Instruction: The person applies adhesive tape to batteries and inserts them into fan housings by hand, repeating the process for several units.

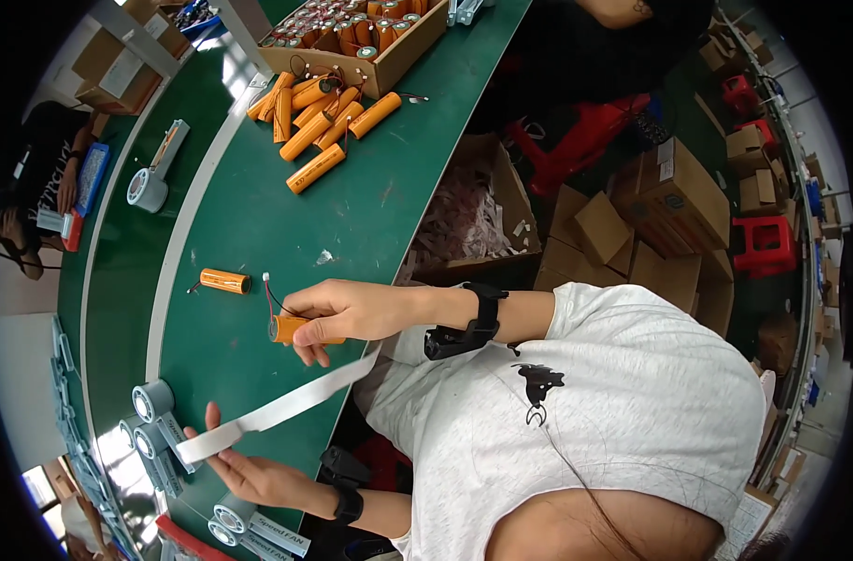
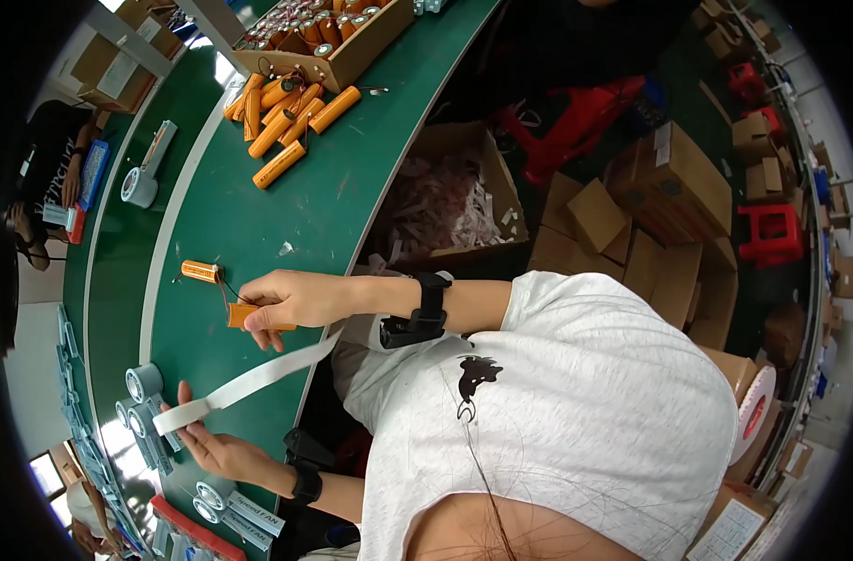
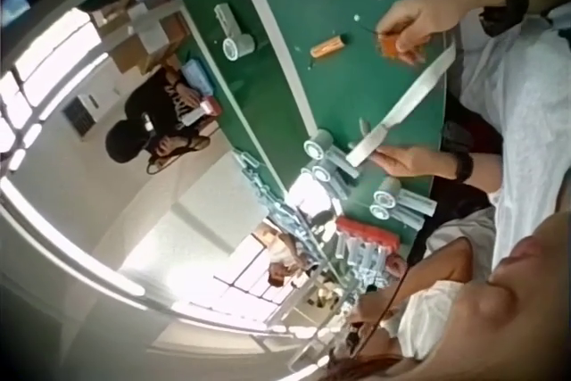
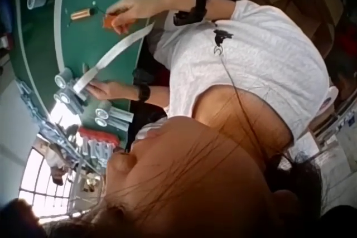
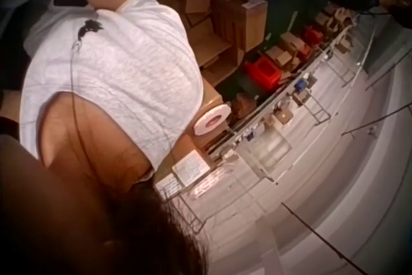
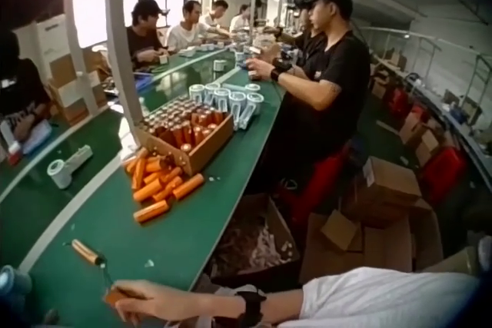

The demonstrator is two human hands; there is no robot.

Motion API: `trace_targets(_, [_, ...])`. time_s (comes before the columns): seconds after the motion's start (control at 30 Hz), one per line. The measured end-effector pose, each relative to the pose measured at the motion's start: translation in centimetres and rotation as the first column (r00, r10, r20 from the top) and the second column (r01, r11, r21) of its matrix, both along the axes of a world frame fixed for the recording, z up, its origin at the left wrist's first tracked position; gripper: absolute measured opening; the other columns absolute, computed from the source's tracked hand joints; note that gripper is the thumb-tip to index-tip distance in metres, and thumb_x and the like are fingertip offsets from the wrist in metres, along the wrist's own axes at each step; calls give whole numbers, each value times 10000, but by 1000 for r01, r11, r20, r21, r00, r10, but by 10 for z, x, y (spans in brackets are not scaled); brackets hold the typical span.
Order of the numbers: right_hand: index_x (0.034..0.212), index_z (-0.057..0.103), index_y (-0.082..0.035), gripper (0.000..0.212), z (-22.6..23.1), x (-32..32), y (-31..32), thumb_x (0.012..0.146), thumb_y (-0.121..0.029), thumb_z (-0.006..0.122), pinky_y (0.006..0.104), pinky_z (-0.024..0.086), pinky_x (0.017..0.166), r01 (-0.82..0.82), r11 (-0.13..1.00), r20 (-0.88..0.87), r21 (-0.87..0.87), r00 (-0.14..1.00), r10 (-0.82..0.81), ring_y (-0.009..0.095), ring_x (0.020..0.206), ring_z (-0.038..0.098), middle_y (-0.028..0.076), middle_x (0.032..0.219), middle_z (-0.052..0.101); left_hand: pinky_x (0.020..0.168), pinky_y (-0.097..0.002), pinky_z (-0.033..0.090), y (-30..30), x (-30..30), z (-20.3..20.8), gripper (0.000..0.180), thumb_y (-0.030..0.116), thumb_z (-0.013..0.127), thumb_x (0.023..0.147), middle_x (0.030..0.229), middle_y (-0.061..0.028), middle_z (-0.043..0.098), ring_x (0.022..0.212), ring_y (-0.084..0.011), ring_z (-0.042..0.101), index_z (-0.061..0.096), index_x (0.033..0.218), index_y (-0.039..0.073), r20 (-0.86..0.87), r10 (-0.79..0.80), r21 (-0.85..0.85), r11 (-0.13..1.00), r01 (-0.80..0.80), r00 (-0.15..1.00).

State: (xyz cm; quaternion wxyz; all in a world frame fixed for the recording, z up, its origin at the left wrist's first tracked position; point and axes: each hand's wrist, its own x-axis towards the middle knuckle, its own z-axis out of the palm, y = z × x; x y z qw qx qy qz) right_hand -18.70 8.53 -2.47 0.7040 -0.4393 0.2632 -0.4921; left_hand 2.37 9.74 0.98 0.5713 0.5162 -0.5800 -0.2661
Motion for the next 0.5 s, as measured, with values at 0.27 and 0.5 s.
trace_targets(0.27, [972, 499, 42, 248, 32, 12, -9, 802, -104, 605, 295, 439, 706, 274, 838, -289, -473, 850, -441, 194, 770, 544, 99, 849, 563, 864, -338, 256, 4, -26, -23, 337, 201, 327, 946, 924, -101, 596, 779, -217, 495, 478, 1131, -37, 689, -15, 8, 1000, 13, 725])
trace_targets(0.5, [935, 511, 68, 233, 24, 38, -20, 754, -57, 587, 335, 439, 702, 296, 769, -331, -567, 773, -541, 218, 805, 558, 173, 876, 571, 856, -385, 240, -5, -39, -23, 286, 232, 372, 936, 835, -122, 550, 776, -244, 466, 472, 1024, -21, 702, -32, -11, 998, 56, 711])
